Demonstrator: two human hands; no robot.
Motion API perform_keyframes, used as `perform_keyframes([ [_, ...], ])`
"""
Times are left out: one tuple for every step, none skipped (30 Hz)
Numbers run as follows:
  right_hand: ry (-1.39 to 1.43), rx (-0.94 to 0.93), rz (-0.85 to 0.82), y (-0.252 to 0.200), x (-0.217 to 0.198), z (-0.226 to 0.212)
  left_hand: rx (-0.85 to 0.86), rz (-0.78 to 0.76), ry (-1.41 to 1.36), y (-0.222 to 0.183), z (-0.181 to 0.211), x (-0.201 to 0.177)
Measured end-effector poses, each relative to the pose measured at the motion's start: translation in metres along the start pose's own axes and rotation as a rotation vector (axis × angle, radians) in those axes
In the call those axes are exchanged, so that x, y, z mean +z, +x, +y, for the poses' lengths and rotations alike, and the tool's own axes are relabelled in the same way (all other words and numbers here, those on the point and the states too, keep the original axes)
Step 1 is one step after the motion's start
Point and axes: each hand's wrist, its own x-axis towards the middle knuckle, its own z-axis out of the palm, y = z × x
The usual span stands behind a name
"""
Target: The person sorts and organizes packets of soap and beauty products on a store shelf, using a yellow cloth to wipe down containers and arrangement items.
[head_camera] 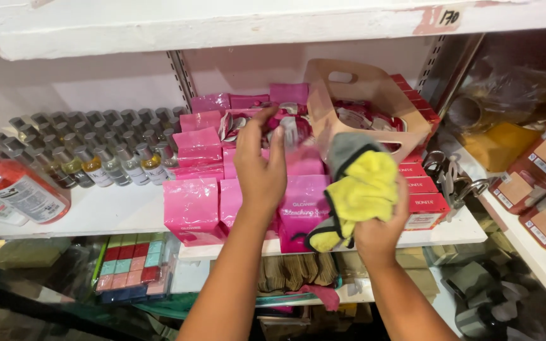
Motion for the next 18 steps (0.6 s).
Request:
perform_keyframes([
  [0.002,0.001,-0.001,0.006,0.002,-0.013,0.000,0.001,0.002,-0.009,0.001,0.004],
  [0.158,0.045,0.010,0.011,0.004,-0.025,-0.152,-0.070,-0.203,-0.018,0.002,0.007],
  [0.315,0.090,0.022,0.017,0.006,-0.038,-0.304,-0.141,-0.409,-0.027,0.003,0.011],
  [0.316,0.091,0.020,0.018,0.005,-0.041,-0.304,-0.139,-0.408,-0.035,0.008,0.016],
  [0.237,0.114,-0.051,0.019,0.005,-0.044,-0.411,-0.235,-0.555,-0.042,0.014,0.020],
  [0.159,0.136,-0.122,0.020,0.005,-0.048,-0.517,-0.332,-0.702,-0.050,0.020,0.024],
  [0.161,0.136,-0.125,0.019,0.004,-0.045,-0.517,-0.330,-0.701,-0.056,0.020,0.024],
  [0.101,0.148,-0.121,0.018,0.002,-0.043,-0.567,-0.342,-0.783,-0.061,0.020,0.025],
  [0.042,0.160,-0.117,0.017,0.001,-0.040,-0.618,-0.353,-0.866,-0.067,0.020,0.025],
  [0.044,0.158,-0.119,0.018,0.000,-0.039,-0.615,-0.351,-0.865,-0.076,0.013,0.029],
  [0.103,0.205,-0.075,0.018,-0.002,-0.038,-0.606,-0.328,-0.877,-0.085,0.006,0.033],
  [0.161,0.255,-0.029,0.018,-0.003,-0.037,-0.600,-0.306,-0.886,-0.095,-0.001,0.036],
  [0.163,0.256,-0.030,0.014,-0.008,-0.025,-0.600,-0.306,-0.884,-0.096,0.002,0.035],
  [0.266,0.241,0.015,0.012,-0.013,-0.012,-0.589,-0.278,-0.875,-0.096,0.004,0.035],
  [0.369,0.224,0.060,0.010,-0.017,0.001,-0.578,-0.251,-0.866,-0.096,0.006,0.035],
  [0.370,0.224,0.059,0.016,-0.016,-0.006,-0.578,-0.250,-0.865,-0.087,0.017,0.028],
  [0.380,0.311,0.167,0.022,-0.015,-0.014,-0.645,-0.222,-0.826,-0.078,0.028,0.020],
  [0.390,0.396,0.275,0.028,-0.013,-0.021,-0.711,-0.192,-0.786,-0.069,0.039,0.013],
])
